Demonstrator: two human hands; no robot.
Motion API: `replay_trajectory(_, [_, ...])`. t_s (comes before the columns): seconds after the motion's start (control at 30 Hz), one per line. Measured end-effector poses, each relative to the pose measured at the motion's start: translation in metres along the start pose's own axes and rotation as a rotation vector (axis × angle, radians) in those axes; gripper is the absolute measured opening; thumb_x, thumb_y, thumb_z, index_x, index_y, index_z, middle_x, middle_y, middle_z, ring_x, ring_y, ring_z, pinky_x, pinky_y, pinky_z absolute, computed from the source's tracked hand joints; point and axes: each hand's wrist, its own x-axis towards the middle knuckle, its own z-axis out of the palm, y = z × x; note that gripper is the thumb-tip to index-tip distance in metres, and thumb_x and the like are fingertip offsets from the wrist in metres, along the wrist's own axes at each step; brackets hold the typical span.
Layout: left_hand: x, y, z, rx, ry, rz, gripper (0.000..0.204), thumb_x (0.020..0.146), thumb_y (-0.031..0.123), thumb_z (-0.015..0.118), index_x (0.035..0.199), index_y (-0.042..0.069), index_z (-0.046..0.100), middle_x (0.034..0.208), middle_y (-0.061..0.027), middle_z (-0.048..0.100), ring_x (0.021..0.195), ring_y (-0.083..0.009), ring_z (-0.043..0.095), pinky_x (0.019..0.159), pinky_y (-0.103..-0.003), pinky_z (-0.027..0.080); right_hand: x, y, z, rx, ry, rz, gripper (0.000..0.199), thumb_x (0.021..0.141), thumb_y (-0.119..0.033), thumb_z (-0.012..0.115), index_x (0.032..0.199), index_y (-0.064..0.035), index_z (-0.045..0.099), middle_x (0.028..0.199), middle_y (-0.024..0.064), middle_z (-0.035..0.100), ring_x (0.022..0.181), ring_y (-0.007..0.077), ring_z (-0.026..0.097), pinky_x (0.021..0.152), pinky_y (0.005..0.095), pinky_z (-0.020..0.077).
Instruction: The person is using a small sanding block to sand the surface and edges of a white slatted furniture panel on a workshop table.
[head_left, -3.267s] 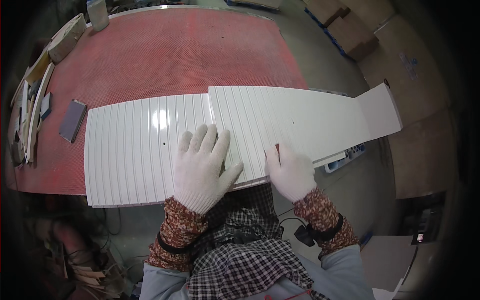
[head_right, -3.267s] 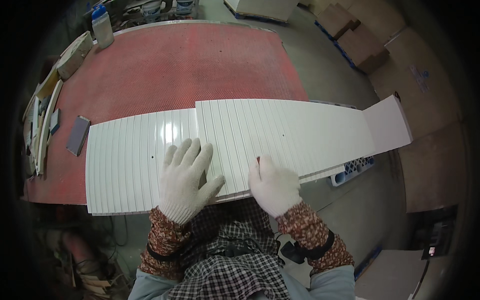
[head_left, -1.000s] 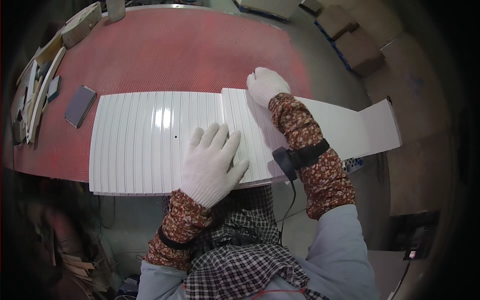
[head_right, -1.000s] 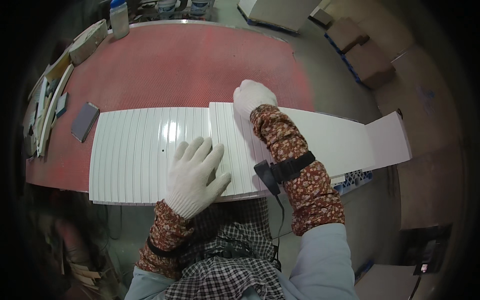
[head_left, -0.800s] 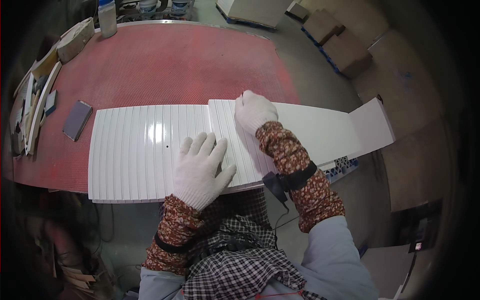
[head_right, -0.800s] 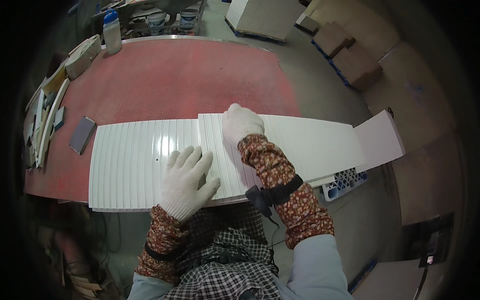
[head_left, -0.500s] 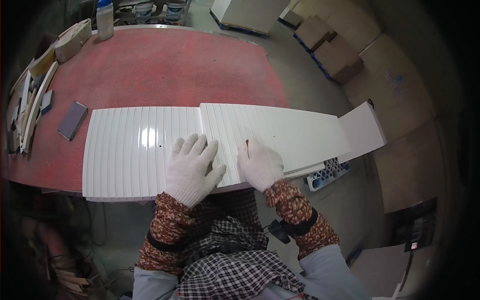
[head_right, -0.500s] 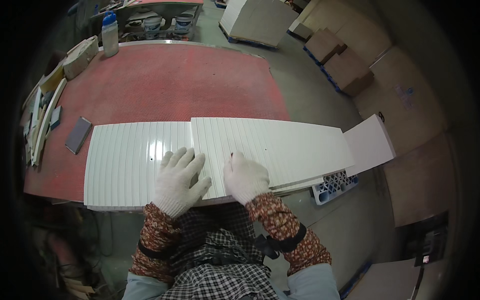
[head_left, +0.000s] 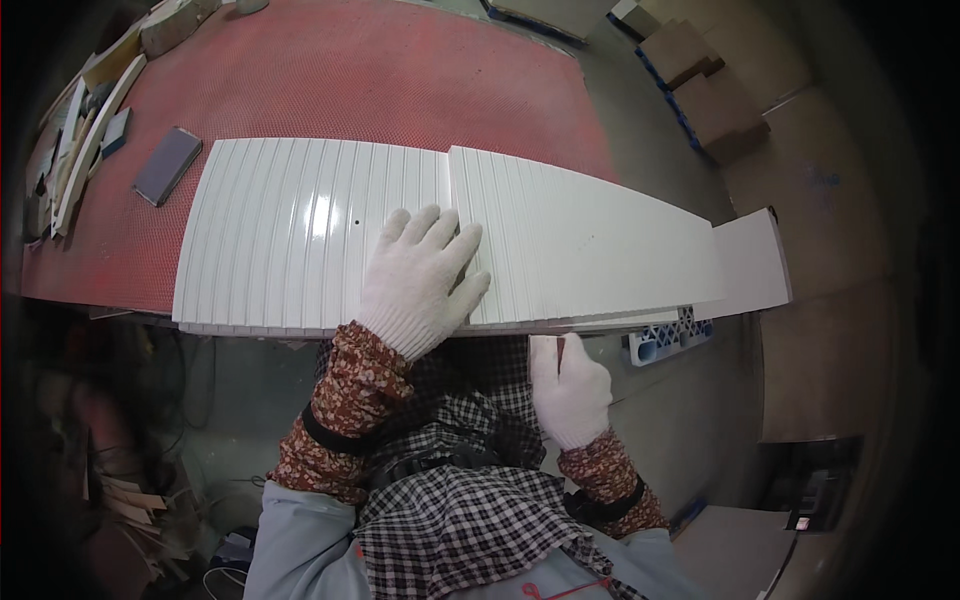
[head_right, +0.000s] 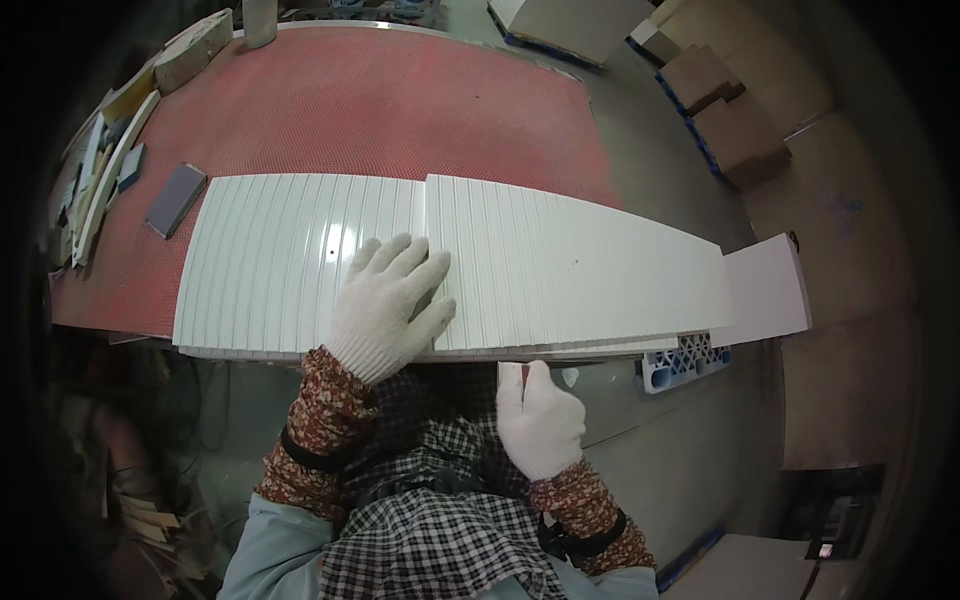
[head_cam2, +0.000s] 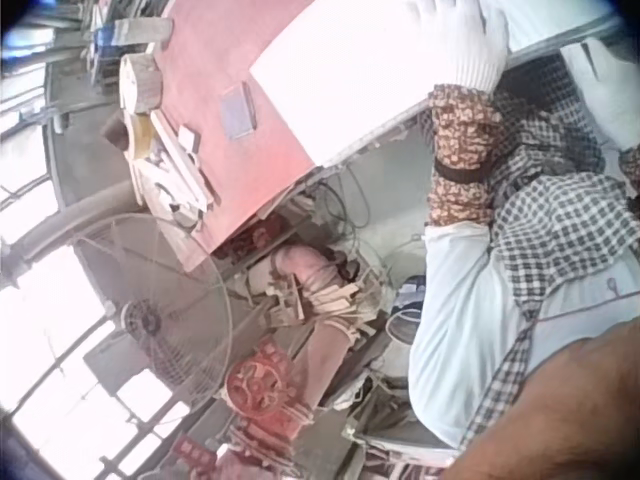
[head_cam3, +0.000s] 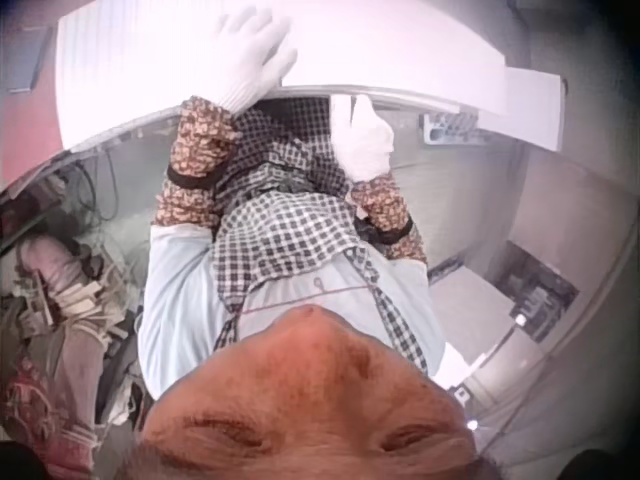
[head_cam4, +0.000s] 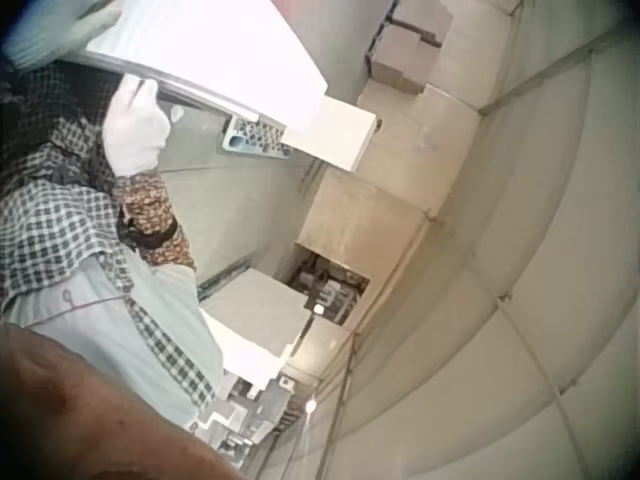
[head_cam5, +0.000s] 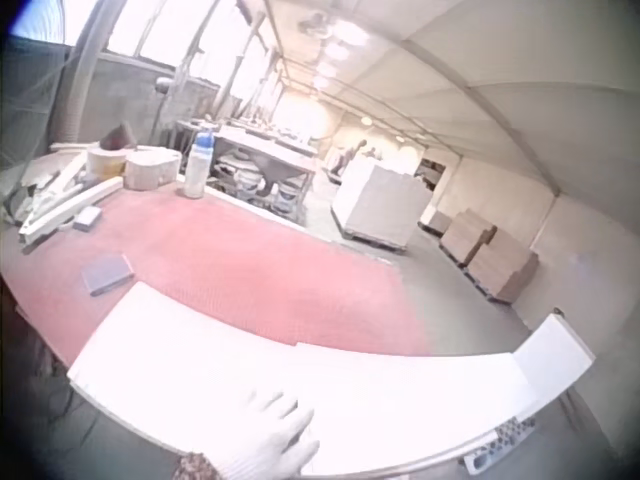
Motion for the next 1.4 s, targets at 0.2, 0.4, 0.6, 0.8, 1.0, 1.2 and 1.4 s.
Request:
replay_trajectory(0.2, [-0.003,0.0,0.001,-0.001,-0.023,-0.015,0.044,0.091,0.032,0.066,0.124,0.002,0.064,0.12,-0.0137,0.064,0.123,-0.0297,0.055,0.111,-0.05,0.038,0.017,-0.01,0.006,0.018,0.015,-0.061,0.029,0.104,-0.03,0.059,0.095,-0.0028,0.063,0.062,0.0187,0.064,0.062,0.0391,0.069,0.057,0.0502,0.0536])
replay_trajectory(0.4, [-0.003,-0.001,0.004,0.021,0.061,0.012,0.045,0.09,0.031,0.067,0.125,0.001,0.064,0.121,-0.0144,0.064,0.122,-0.0307,0.055,0.11,-0.049,0.039,0.024,-0.018,-0.004,-0.012,-0.111,0.033,0.032,0.105,-0.033,0.055,0.102,-0.003,0.064,0.065,0.0199,0.065,0.066,0.0415,0.069,0.066,0.0539,0.0556])
replay_trajectory(0.6, [-0.001,0.0,0.002,0.027,0.093,0.031,0.04,0.092,0.028,0.065,0.12,0.0,0.067,0.117,-0.0164,0.066,0.12,-0.0321,0.058,0.105,-0.048,0.042,0.105,-0.023,0.01,-0.217,-0.21,-0.084,0.039,0.105,-0.036,0.047,0.103,-0.0014,0.065,0.076,0.0227,0.069,0.073,0.0409,0.071,0.07,0.0528,0.0562])
replay_trajectory(0.8, [-0.001,0.004,-0.003,-0.005,0.06,-0.007,0.046,0.091,0.028,0.067,0.127,0.0,0.063,0.126,-0.0177,0.063,0.127,-0.0357,0.054,0.11,-0.053,0.039,0.216,-0.058,0.021,-0.276,-0.182,-0.066,0.046,0.105,-0.037,0.04,0.112,0.0005,0.066,0.103,0.0246,0.073,0.101,0.039,0.072,0.092,0.0506,0.0547])
replay_trajectory(1.0, [-0.003,0.003,-0.004,-0.01,0.073,-0.003,0.043,0.09,0.028,0.067,0.125,0.002,0.063,0.123,-0.0155,0.063,0.125,-0.0325,0.055,0.109,-0.05,0.039,0.272,-0.067,0.035,-0.308,-0.225,-0.086,0.049,0.104,-0.036,0.037,0.121,0.0001,0.066,0.124,0.0241,0.069,0.116,0.0384,0.067,0.101,0.0509,0.0517])
replay_trajectory(1.2, [-0.002,0.0,0.001,-0.025,0.078,0.019,0.037,0.088,0.025,0.067,0.117,0.002,0.063,0.116,-0.0118,0.063,0.116,-0.0283,0.057,0.101,-0.046,0.042,0.23,-0.062,0.03,-0.282,-0.208,-0.032,0.049,0.106,-0.035,0.037,0.123,0.0006,0.065,0.119,0.0252,0.07,0.113,0.0381,0.069,0.099,0.0509,0.0527])
replay_trajectory(1.4, [-0.005,-0.004,0.004,0.003,0.131,0.046,0.035,0.089,0.024,0.067,0.117,0.003,0.064,0.116,-0.0117,0.063,0.117,-0.0291,0.057,0.102,-0.047,0.042,0.13,-0.044,0.009,-0.252,-0.216,-0.021,0.047,0.106,-0.038,0.039,0.108,0.0019,0.064,0.09,0.0254,0.071,0.089,0.043,0.071,0.084,0.0549,0.0542])
